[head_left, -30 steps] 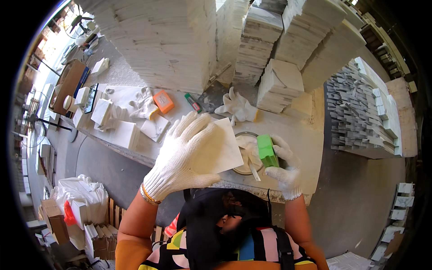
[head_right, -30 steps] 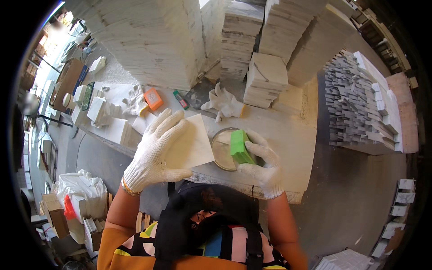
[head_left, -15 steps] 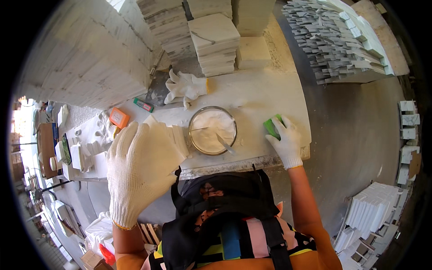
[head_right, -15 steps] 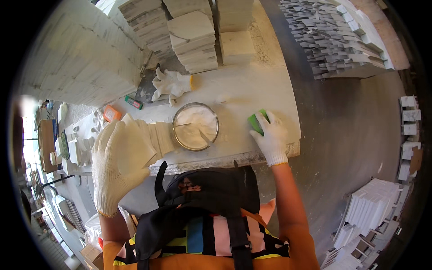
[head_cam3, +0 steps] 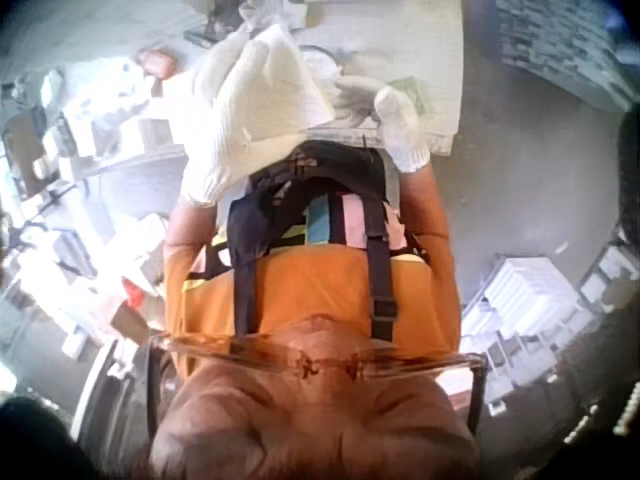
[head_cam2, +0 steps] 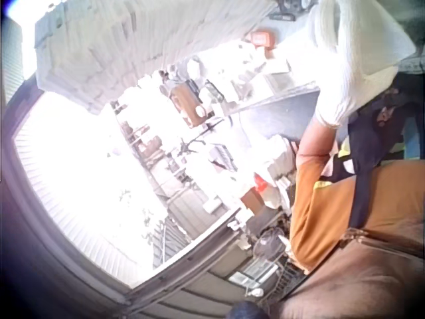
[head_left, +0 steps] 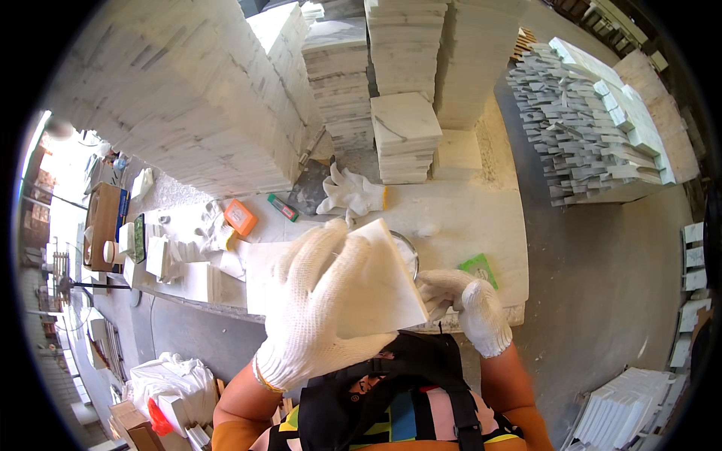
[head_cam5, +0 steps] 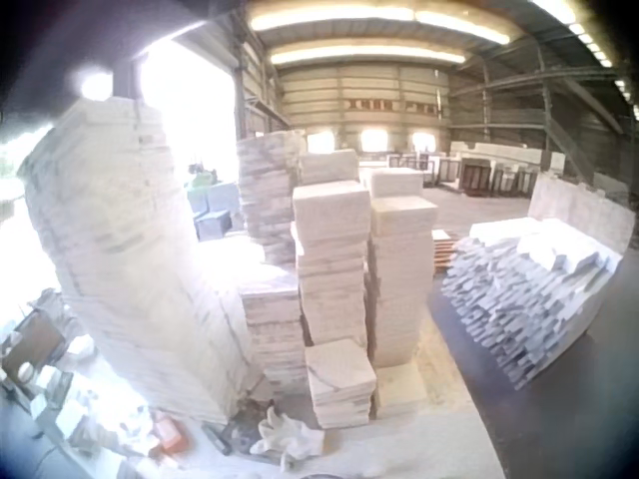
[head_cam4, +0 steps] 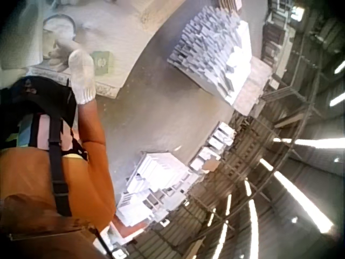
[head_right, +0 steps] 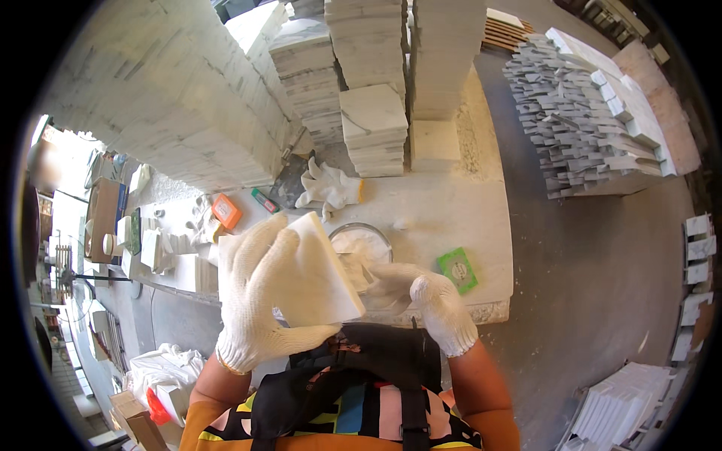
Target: The person repeatedly picks up small white rectangular blocks, rubs their edges with a green abrasive block, and uses a metal putty knife to scrape and smooth the surfaces. Finished blocks are stacked on the workbench.
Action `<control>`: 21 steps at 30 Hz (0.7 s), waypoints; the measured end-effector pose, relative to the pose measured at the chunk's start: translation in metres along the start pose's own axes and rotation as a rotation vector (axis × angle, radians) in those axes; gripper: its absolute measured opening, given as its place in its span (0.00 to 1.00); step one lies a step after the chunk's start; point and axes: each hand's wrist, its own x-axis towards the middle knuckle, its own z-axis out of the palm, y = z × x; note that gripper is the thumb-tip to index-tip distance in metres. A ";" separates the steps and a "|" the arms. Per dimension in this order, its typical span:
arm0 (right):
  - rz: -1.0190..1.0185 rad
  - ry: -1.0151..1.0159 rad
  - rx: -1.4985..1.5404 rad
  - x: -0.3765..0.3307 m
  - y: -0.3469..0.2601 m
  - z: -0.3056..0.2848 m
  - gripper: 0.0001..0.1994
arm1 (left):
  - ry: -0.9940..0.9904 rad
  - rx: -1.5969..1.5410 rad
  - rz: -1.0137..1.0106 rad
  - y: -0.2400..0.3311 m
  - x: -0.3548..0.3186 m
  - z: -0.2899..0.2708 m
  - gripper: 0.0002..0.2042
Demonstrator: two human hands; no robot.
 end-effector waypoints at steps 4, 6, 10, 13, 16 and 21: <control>-0.020 -0.043 -0.013 0.003 -0.014 -0.005 0.40 | 0.025 -0.103 -0.036 0.022 0.003 0.037 0.44; 0.029 -0.128 -0.162 0.001 -0.044 -0.010 0.31 | 0.045 -0.106 -0.064 0.028 0.001 0.052 0.44; 0.258 -0.042 -0.277 0.004 -0.058 -0.017 0.19 | 0.004 -0.116 -0.148 0.046 -0.004 0.071 0.49; 0.207 -0.111 -0.230 0.001 -0.048 -0.034 0.18 | -0.151 -0.305 -0.317 0.048 -0.003 0.068 0.53; 0.249 -0.168 -0.146 0.001 -0.048 -0.037 0.16 | -0.260 -0.534 -0.507 0.038 -0.022 0.073 0.47; 0.285 -0.217 -0.214 0.007 -0.047 -0.045 0.18 | -0.272 -1.215 -0.991 0.047 -0.037 0.079 0.26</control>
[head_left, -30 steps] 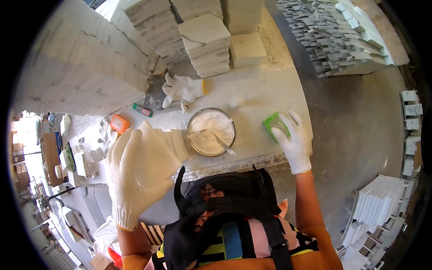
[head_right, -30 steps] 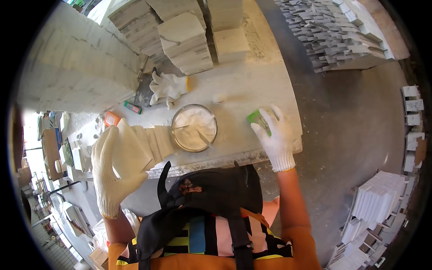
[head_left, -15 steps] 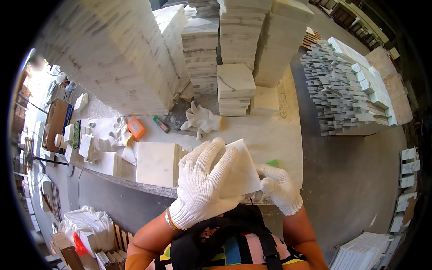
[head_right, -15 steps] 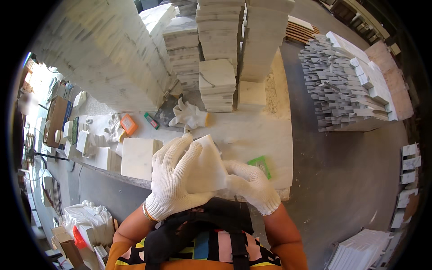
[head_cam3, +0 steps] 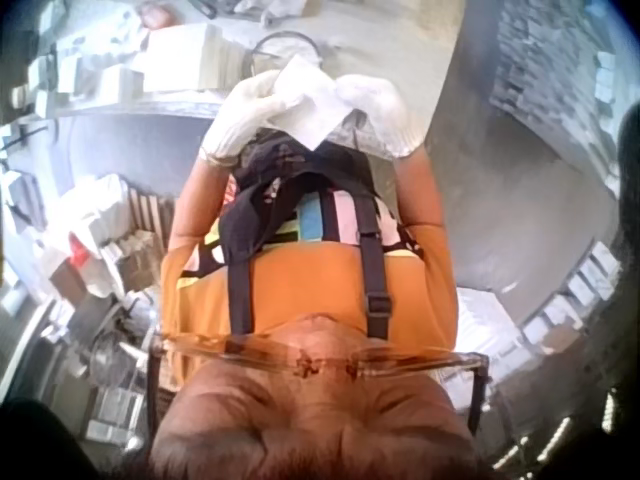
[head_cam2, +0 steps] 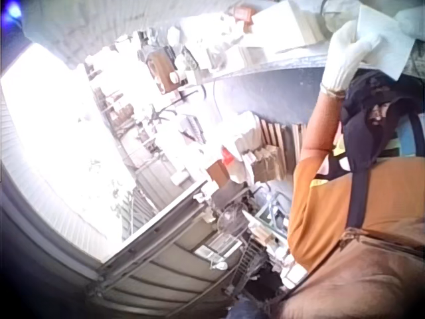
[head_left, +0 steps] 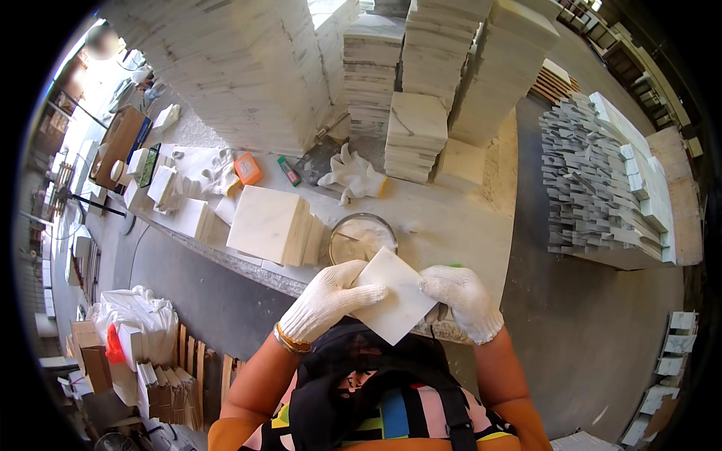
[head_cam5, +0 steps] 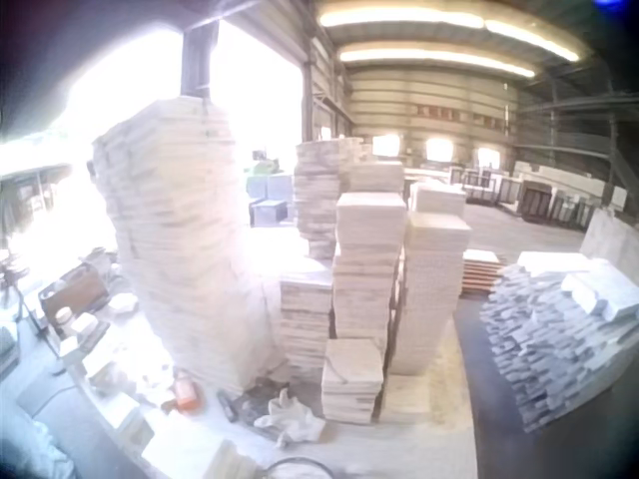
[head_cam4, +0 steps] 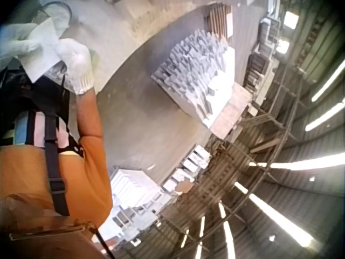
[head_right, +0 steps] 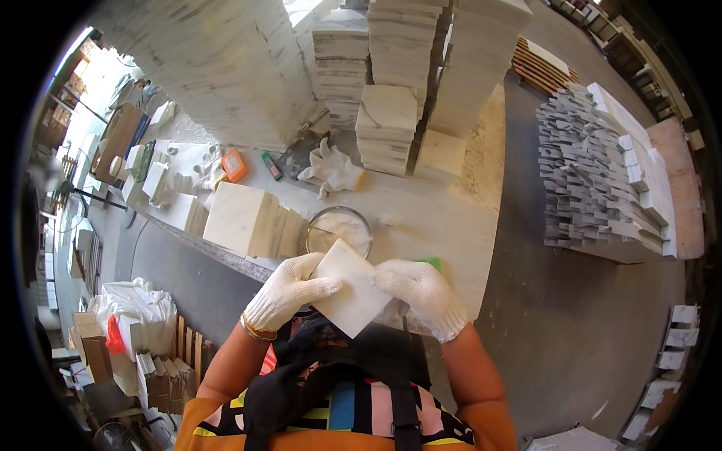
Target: The person repeatedly picks up small white rectangular blocks, rubs their edges with a green abrasive block, and uses a metal putty knife to scrape and smooth the surfaces. Finished blocks are stacked on the workbench.
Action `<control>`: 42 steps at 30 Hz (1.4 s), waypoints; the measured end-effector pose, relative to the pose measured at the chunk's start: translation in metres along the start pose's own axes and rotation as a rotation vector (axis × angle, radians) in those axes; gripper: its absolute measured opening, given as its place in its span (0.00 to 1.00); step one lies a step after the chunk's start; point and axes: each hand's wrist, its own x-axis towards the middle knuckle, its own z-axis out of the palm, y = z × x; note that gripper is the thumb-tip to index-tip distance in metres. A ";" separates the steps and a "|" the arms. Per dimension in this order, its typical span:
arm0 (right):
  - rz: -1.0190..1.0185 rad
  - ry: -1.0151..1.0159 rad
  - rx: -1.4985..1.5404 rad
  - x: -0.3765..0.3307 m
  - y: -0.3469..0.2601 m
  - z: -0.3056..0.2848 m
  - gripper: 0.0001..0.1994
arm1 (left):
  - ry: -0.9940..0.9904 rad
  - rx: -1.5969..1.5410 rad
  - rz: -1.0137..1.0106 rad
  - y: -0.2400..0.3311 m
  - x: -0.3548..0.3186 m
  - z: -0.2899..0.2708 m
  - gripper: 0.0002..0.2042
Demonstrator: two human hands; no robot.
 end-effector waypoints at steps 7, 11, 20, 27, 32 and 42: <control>-0.026 -0.151 0.209 -0.010 0.023 -0.006 0.30 | 0.127 -0.384 0.013 -0.048 -0.012 0.018 0.25; 0.035 -0.115 0.282 -0.015 0.030 0.002 0.37 | 0.129 -0.438 -0.006 -0.056 -0.017 0.026 0.26; -0.026 -0.125 0.205 -0.014 0.037 -0.003 0.33 | 0.155 -0.441 -0.026 -0.053 -0.019 0.033 0.23; -0.105 -0.063 0.137 -0.011 0.042 -0.003 0.37 | 0.202 -0.324 0.026 -0.050 -0.019 0.034 0.23; -0.083 0.000 0.217 -0.007 0.035 0.003 0.28 | 0.239 -0.205 0.063 -0.045 -0.022 0.035 0.22; -0.058 0.012 0.381 0.002 0.036 0.004 0.21 | 0.376 -0.011 0.241 -0.058 -0.029 0.041 0.19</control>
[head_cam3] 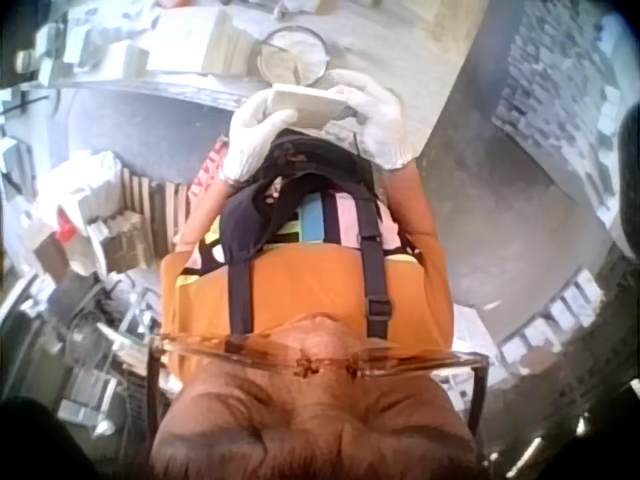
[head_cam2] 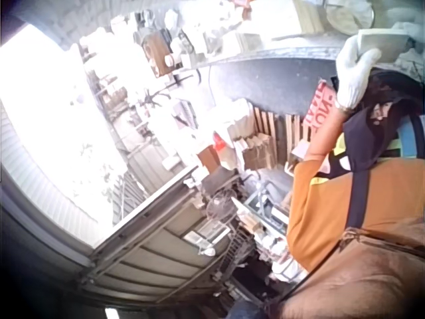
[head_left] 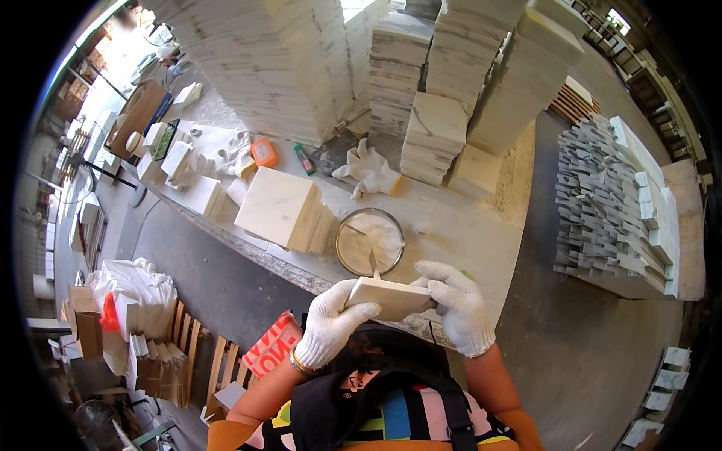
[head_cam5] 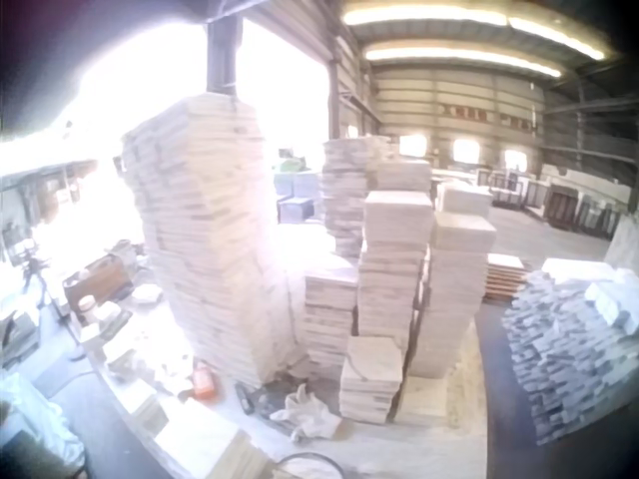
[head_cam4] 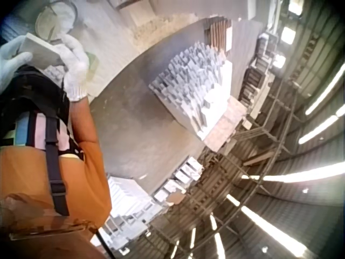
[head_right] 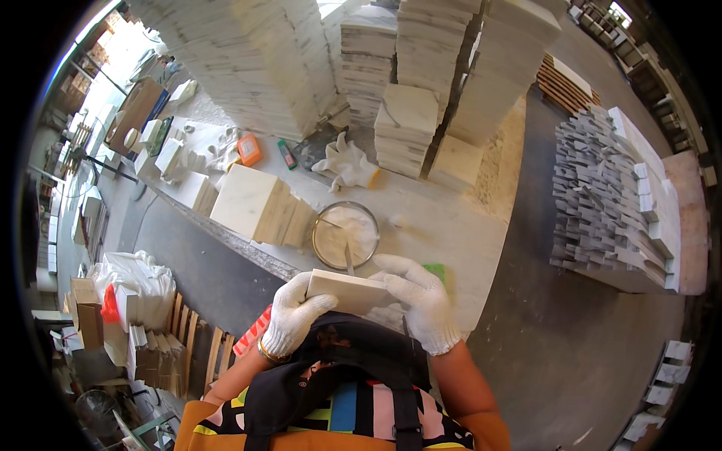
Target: The person repeatedly picks up small white rectangular blocks, rubs their edges with a green abrasive block, and uses a metal putty knife to scrape and smooth the surfaces. Finished blocks are stacked on the workbench.
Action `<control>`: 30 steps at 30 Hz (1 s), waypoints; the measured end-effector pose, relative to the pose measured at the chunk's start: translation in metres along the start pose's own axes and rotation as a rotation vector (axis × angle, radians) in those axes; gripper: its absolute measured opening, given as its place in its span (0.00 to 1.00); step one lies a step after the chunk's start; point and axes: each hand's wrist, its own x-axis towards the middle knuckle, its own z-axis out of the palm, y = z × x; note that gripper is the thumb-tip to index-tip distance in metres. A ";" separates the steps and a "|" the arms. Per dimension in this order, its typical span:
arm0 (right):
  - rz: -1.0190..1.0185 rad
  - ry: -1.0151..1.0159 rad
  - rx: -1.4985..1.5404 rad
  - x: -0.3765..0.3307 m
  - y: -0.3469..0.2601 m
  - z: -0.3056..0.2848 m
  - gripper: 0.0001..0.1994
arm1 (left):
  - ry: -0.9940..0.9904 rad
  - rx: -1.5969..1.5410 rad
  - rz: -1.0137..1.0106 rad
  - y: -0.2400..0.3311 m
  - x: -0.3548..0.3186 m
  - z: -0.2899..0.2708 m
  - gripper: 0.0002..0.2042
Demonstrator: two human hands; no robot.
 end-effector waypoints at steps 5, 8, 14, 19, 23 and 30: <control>0.027 -0.046 0.204 -0.006 0.000 -0.005 0.26 | 0.008 -0.155 -0.060 -0.005 0.002 -0.003 0.18; 0.001 -0.052 0.213 -0.007 0.000 -0.005 0.27 | -0.001 -0.221 -0.055 -0.009 0.003 -0.002 0.18; -0.012 -0.052 0.152 -0.006 0.002 -0.008 0.27 | -0.022 -0.267 -0.095 -0.008 0.004 -0.003 0.21; 0.091 -0.007 -0.240 -0.006 0.002 0.000 0.24 | -0.045 -0.460 -0.189 -0.011 0.009 0.004 0.21; 0.039 -0.021 -0.142 -0.005 0.027 -0.008 0.22 | -0.082 -0.539 -0.264 -0.012 0.013 0.002 0.18; 0.040 -0.011 0.000 0.000 0.017 -0.002 0.24 | -0.073 -0.871 -0.464 -0.018 0.028 0.001 0.24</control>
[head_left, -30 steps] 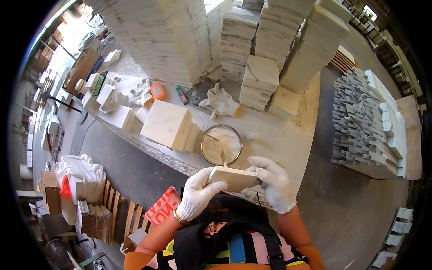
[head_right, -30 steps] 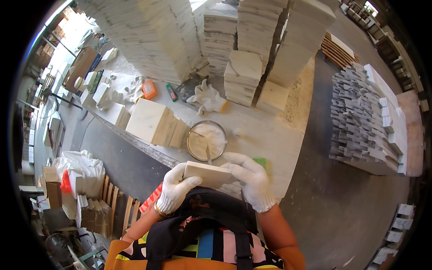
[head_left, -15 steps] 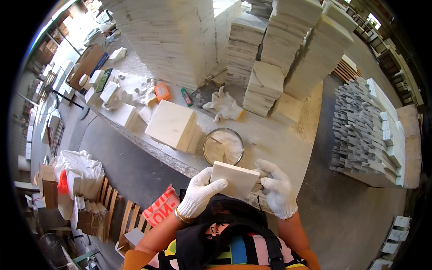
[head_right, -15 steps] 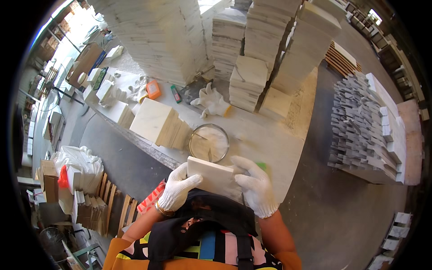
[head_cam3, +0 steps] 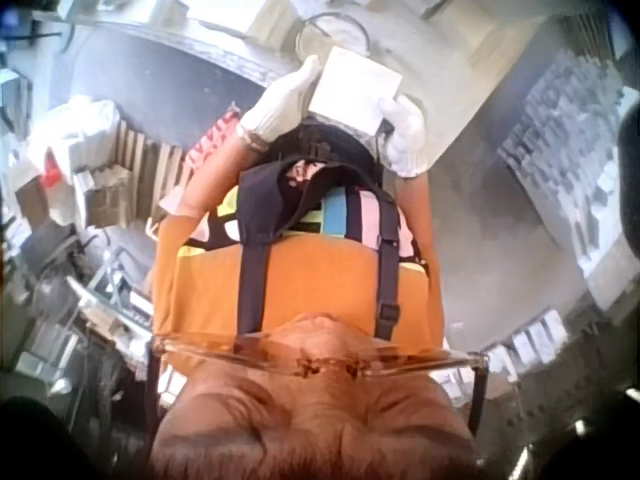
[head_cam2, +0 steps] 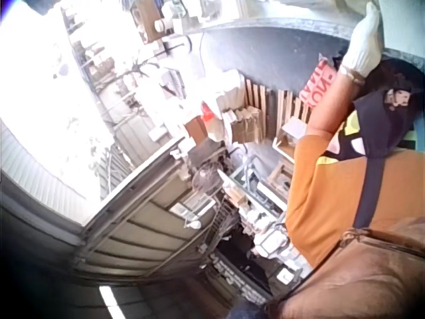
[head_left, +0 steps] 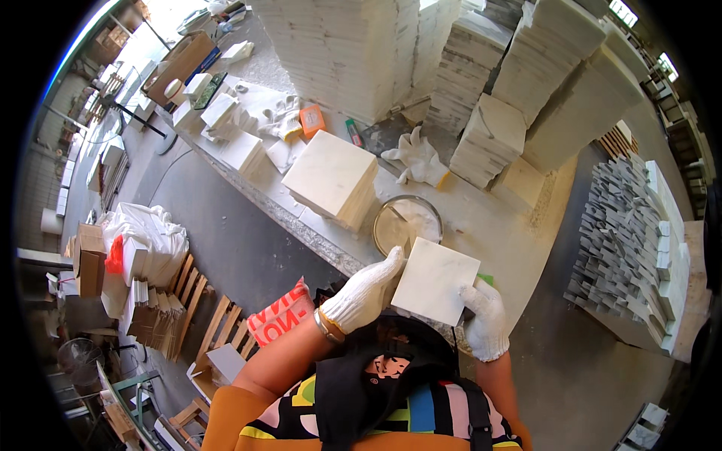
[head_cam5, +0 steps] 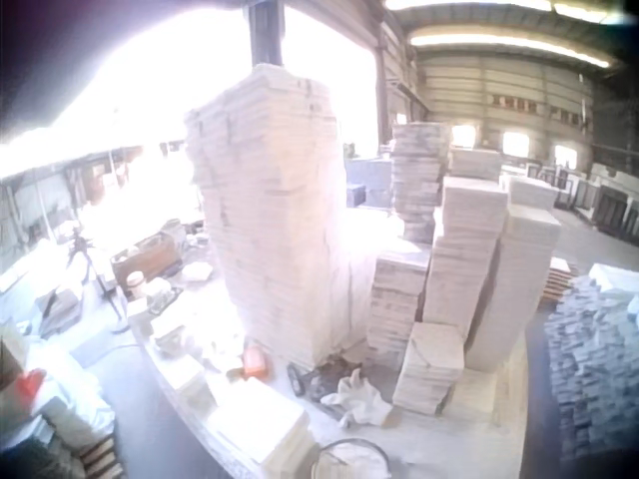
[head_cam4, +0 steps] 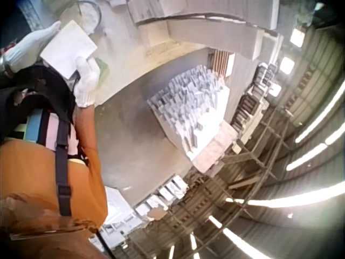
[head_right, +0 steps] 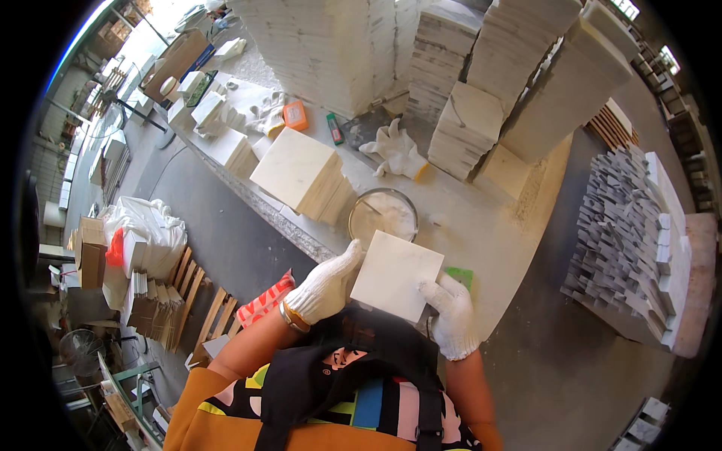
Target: The person repeatedly picks up small white rectangular blocks, rubs their edges with a green abrasive block, and uses a metal putty knife to scrape and smooth the surfaces. Finished blocks are stacked on the workbench.
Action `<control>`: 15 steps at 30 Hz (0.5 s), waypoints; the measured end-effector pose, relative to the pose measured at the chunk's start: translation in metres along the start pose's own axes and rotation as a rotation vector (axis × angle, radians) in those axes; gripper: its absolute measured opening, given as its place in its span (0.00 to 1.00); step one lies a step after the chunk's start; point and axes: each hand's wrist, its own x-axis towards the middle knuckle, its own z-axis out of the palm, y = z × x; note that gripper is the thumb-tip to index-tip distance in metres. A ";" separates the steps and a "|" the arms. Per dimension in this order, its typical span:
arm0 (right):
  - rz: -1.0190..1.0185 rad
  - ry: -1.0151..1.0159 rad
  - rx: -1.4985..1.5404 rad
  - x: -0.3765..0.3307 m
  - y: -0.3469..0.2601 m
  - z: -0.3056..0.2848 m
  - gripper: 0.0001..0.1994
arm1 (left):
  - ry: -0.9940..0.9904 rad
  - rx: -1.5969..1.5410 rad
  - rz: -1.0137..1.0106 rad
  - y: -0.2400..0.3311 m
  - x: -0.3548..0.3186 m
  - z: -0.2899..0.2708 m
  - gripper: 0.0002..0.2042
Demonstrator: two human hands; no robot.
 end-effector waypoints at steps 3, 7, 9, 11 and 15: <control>0.001 0.071 0.002 0.003 0.001 0.010 0.26 | -0.016 0.029 0.027 -0.002 0.006 -0.005 0.20; 0.009 0.067 0.039 0.009 0.011 -0.003 0.27 | 0.013 0.009 -0.016 0.003 0.002 0.002 0.18; 0.007 0.034 0.040 0.010 0.010 -0.004 0.27 | -0.005 -0.009 -0.009 0.000 0.004 -0.003 0.18; 0.006 0.018 0.038 0.012 0.011 -0.006 0.27 | -0.029 -0.012 -0.006 0.000 0.004 -0.004 0.18; 0.019 0.065 0.015 0.015 0.014 -0.015 0.27 | -0.062 0.051 -0.018 -0.001 0.005 -0.009 0.19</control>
